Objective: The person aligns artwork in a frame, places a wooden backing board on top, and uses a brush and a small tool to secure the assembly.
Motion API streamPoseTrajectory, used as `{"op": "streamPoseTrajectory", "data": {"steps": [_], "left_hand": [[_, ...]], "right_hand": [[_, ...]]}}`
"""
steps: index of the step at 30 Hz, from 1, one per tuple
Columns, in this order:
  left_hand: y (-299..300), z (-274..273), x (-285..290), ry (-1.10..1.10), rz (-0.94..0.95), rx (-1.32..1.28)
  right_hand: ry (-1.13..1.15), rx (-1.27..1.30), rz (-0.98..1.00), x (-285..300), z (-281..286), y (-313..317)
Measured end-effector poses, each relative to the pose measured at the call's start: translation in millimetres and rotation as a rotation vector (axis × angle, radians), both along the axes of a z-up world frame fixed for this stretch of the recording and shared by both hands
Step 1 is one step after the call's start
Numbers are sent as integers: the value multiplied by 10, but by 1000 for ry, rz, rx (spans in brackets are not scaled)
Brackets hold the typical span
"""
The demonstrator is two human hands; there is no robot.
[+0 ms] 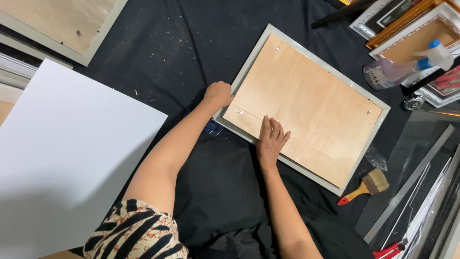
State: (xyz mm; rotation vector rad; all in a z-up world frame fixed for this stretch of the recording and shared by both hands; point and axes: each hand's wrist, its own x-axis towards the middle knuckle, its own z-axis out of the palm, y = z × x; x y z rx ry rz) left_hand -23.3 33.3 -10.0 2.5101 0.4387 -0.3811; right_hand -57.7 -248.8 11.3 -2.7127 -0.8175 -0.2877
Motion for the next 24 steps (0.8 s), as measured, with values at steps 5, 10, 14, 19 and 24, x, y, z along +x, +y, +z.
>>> {"op": "streamPoseTrajectory", "data": {"steps": [5, 10, 14, 19, 24], "left_hand": [[2, 197, -149, 6, 55, -65], [4, 167, -29, 6, 70, -74], [-249, 118, 143, 1, 91, -183], [-521, 591, 131, 89, 152, -205], [-641, 475, 180, 43, 283, -156]], "right_hand": [[-15, -13, -2, -25, 12, -2], [-90, -15, -4, -4, 22, 1], [-70, 11, -3, -58, 146, 18], [-103, 13, 17, 35, 79, -83], [453, -332, 212, 326, 167, -441]]}}
